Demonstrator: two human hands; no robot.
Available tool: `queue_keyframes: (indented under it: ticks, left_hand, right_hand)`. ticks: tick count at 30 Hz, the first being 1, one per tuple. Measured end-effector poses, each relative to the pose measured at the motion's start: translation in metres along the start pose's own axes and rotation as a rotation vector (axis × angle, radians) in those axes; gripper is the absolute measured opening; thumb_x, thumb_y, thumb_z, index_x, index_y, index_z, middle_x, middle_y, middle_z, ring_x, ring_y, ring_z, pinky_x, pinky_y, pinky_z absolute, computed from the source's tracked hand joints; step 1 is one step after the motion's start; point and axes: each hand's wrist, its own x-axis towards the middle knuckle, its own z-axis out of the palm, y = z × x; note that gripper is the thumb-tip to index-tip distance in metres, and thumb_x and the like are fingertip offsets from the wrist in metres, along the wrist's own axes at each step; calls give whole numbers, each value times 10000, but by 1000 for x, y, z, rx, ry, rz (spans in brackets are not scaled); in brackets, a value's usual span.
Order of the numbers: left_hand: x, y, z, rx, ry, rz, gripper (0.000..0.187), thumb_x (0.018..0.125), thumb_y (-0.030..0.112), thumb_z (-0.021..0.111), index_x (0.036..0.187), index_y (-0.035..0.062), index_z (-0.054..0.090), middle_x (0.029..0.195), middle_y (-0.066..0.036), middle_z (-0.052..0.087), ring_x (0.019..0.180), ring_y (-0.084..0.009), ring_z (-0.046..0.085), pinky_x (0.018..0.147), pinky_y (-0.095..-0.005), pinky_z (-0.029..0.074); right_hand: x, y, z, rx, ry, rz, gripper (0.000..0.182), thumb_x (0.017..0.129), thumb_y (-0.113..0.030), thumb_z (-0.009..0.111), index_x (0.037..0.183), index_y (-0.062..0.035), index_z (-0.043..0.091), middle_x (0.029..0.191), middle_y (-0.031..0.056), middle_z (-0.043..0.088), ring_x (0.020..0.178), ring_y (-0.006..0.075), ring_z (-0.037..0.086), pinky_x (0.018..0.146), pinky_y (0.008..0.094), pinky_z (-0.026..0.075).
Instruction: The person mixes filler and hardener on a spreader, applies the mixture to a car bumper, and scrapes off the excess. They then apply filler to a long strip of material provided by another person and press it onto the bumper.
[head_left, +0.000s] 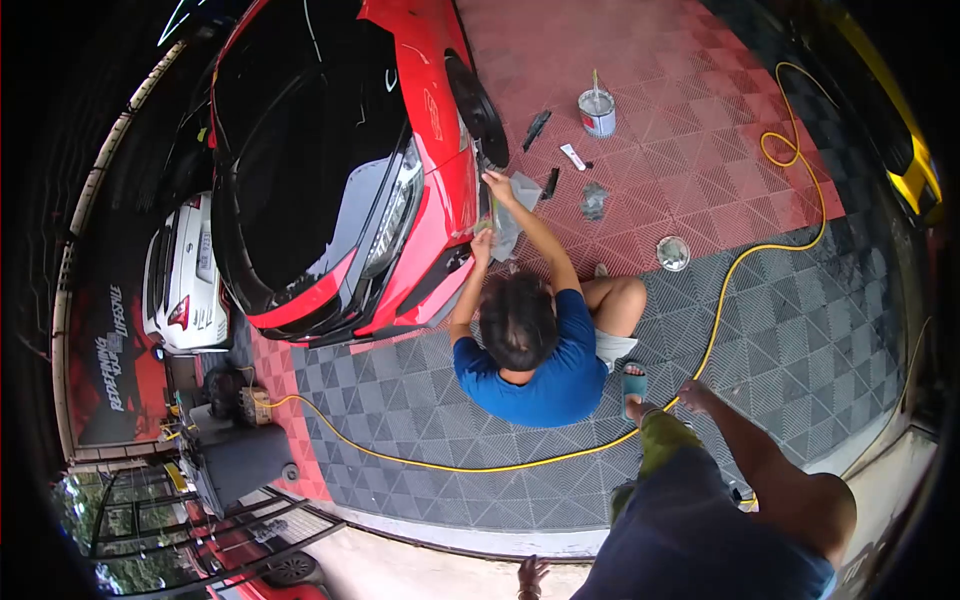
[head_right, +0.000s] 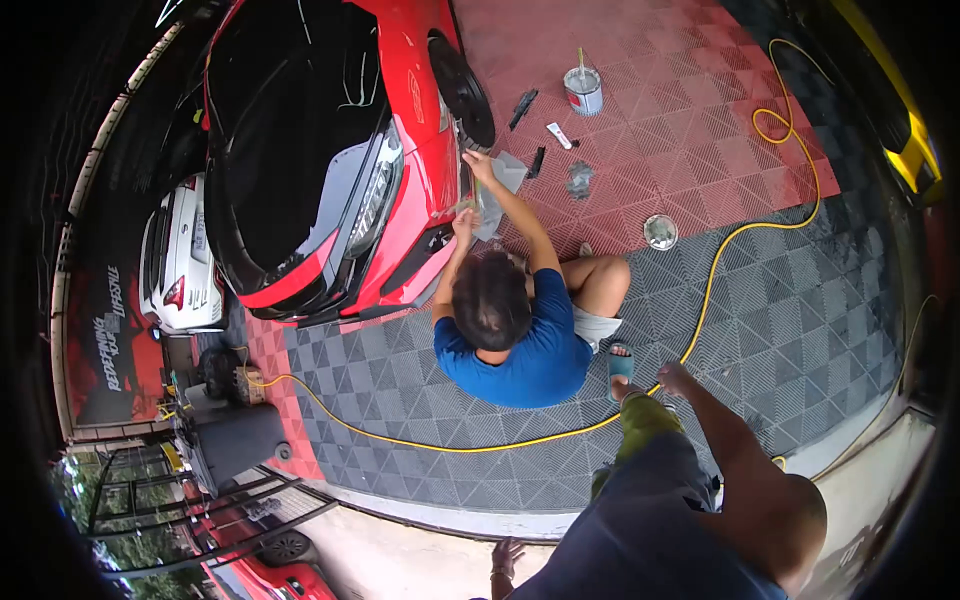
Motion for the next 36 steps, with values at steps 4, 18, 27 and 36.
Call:
queue_keyframes:
  ticks: [4, 18, 27, 36]
  left_hand:
    - [-7, 59, 55, 235, -174, -115, 458, 931, 344, 532, 1240, 21, 432, 1173, -174, 592, 1078, -306, 586, 904, -428, 484]
    - [152, 194, 73, 487, -213, -147, 393, 947, 294, 503, 1252, 52, 448, 1159, -175, 601, 1050, -311, 600, 884, -446, 476]
    - [310, 175, 80, 958, 137, 448, 389, 861, 315, 483, 1061, -9, 560, 977, -216, 614, 944, -370, 584, 832, -403, 456]
    - [297, 169, 145, 1063, 442, 346, 565, 921, 478, 358, 1314, 76, 411, 1331, -162, 427, 1193, -359, 437, 976, -489, 339]
  right_hand:
    - [25, 19, 31, -202, 121, -114, 79, 806, -101, 590, 855, -39, 588, 645, 64, 569, 463, 196, 529, 410, 334, 429]
    - [41, 47, 160, -765, 572, -98, 599, 830, -356, 525, 1317, -38, 384, 1449, 170, 286, 1284, 368, 328, 1036, 498, 283]
    - [46, 98, 210, -729, 681, 210, 732, 786, -344, 568, 1408, -78, 289, 1477, 179, 219, 1336, 349, 264, 1054, 592, 218]
    - [55, 111, 214, -804, 724, 234, 743, 775, -360, 535, 1428, -121, 275, 1507, 132, 188, 1335, 339, 279, 1071, 581, 186]
